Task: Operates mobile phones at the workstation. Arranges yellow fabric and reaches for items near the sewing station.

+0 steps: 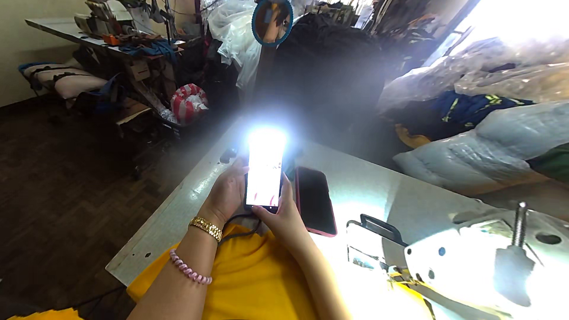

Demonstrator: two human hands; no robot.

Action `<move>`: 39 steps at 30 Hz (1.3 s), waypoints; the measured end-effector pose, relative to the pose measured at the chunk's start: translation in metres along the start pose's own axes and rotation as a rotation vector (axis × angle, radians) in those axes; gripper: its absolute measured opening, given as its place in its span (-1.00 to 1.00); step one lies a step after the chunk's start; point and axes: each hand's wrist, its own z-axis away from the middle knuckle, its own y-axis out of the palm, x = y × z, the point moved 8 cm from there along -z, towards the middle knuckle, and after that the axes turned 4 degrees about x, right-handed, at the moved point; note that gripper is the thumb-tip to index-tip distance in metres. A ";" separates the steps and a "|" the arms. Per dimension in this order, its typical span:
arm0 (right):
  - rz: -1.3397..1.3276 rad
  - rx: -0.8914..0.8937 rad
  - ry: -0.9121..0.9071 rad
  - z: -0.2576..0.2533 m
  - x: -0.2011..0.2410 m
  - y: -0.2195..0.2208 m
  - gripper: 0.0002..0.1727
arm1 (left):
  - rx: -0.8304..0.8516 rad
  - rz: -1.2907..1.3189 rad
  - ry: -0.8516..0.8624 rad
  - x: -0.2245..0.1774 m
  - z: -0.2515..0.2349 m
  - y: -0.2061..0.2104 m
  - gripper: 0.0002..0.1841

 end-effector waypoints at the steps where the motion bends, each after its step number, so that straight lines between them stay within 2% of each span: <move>1: 0.001 0.005 0.001 0.000 0.000 0.000 0.27 | -0.001 -0.017 -0.003 -0.001 0.001 0.001 -0.46; 4: -0.008 0.005 -0.007 -0.001 -0.001 0.000 0.26 | -0.052 -0.176 -0.004 -0.005 0.004 0.005 -0.46; 7: -0.009 0.018 -0.025 0.000 -0.001 0.002 0.25 | -0.080 -0.155 -0.010 0.001 0.003 -0.002 -0.46; 13: 0.041 0.034 -0.054 0.003 0.002 0.005 0.26 | -0.247 -0.199 0.050 0.002 0.006 -0.005 -0.48; 25: 0.086 0.040 -0.053 0.006 0.003 0.008 0.24 | -0.314 -0.255 0.132 -0.001 0.007 -0.003 -0.57; 30: 0.064 0.046 -0.035 0.006 0.003 0.008 0.23 | -0.327 -0.272 0.098 0.001 0.008 -0.008 -0.54; 32: 0.020 0.052 -0.037 0.004 0.001 0.007 0.21 | -0.310 -0.266 0.056 0.003 0.008 -0.010 -0.42; 35: -0.064 0.063 -0.062 0.003 -0.001 0.007 0.15 | -0.271 -0.272 0.032 0.004 0.009 -0.011 -0.37; 39: -0.223 0.072 -0.038 0.001 -0.003 0.003 -0.11 | -0.180 -0.227 0.011 0.001 0.008 -0.006 -0.33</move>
